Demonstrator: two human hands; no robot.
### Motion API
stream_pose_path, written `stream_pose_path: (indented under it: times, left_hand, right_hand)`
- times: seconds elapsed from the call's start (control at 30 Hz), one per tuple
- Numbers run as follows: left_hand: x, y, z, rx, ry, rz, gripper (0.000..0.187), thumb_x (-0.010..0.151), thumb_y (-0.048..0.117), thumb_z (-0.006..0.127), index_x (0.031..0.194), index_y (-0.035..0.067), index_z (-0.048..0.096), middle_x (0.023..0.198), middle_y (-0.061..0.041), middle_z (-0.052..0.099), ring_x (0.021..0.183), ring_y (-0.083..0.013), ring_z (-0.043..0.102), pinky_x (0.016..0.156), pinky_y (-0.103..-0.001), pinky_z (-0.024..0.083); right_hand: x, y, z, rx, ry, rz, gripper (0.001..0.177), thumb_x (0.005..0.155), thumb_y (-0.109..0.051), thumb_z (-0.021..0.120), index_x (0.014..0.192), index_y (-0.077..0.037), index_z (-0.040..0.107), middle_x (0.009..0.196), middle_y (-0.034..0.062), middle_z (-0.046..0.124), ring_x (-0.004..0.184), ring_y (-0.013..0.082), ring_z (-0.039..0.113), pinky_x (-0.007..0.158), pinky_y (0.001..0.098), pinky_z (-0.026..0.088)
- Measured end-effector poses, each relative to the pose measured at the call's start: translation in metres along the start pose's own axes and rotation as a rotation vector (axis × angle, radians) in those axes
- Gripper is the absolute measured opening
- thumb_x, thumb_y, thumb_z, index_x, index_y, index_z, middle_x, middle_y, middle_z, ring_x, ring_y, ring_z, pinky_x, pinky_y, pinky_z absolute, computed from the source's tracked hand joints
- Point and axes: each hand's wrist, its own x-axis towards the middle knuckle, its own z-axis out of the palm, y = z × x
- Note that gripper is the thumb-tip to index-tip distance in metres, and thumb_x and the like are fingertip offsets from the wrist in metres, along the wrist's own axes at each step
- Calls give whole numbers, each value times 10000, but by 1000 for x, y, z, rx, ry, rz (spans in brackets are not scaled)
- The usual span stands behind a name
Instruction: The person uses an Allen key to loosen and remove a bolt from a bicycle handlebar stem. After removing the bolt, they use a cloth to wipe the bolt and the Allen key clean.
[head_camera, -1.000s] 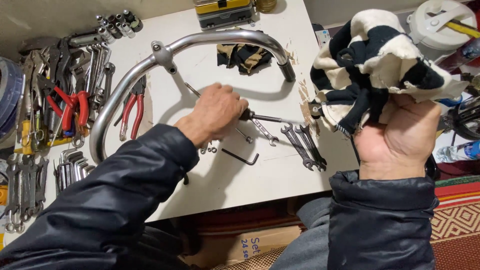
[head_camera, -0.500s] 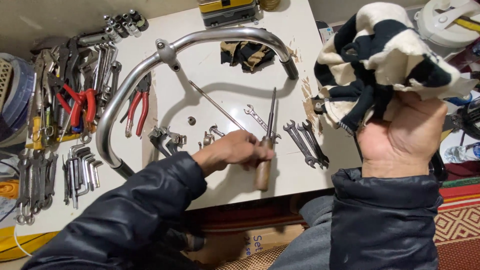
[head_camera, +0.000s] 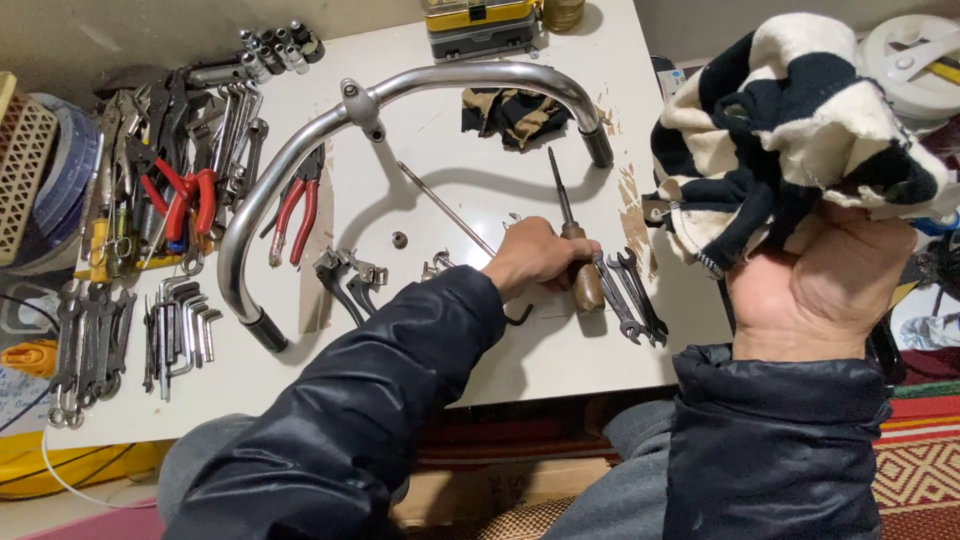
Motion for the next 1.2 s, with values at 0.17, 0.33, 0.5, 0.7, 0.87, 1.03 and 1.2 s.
stream_pose_path:
  times: [0.17,0.33,0.5,0.7,0.87,1.03,1.2]
  left_hand:
    - [18,-1,7,33,46,42,430,837,420,760,698,77,543,710,-69,619,569,-188,564,567,-309,496]
    - [39,-3,13,90,72,73,462,827,410,737,628,92,467,642,-43,559,541,-184,535,541,-317,484]
    - [63,-15,21,255,113,133,524,859,508,708,631,87,496,640,-43,544,579,-204,518,564,-338,452]
    - [47,-23,16,323,200,188,639,920,639,585,680,59,465,620,-82,541,543,-253,504,539,-411,416]
    - [22,-34,-22,583,278,65,510,1022,530,468,1070,42,608,897,-74,687,771,-261,657,659,-393,555]
    - [36,-67,-51,797,407,19,481,1017,487,531,818,85,705,799,-63,704,726,-301,668,602,-399,520]
    - [20,-71,-59,541,357,-90,504,941,554,611,785,74,599,770,-66,644,672,-278,604,612,-383,457]
  right_hand:
    - [3,2,-9,-26,145,-48,444,831,-260,715,1212,-33,735,1180,142,707,1386,406,654,1324,699,547]
    - [3,2,-3,5,226,-28,499,855,-230,578,1277,5,701,1393,207,691,1407,430,656,1295,669,555]
    - [1,1,-7,-62,132,-31,574,749,-301,806,1244,-24,726,1307,180,722,1364,394,675,1314,651,558]
    - [-2,0,-8,-87,46,-5,474,790,-283,827,1208,-78,742,1279,118,719,1419,363,643,1382,649,527]
    - [0,2,-11,-57,-8,-1,466,829,-247,826,1262,-103,733,1133,12,669,1327,236,630,1414,667,516]
    - [-4,2,1,-90,-22,24,628,801,-279,810,1378,-85,657,1583,105,584,1674,380,501,1453,660,501]
    - [-1,8,4,-38,206,29,476,717,-157,718,1175,-39,779,1298,148,762,1419,379,690,1288,671,587]
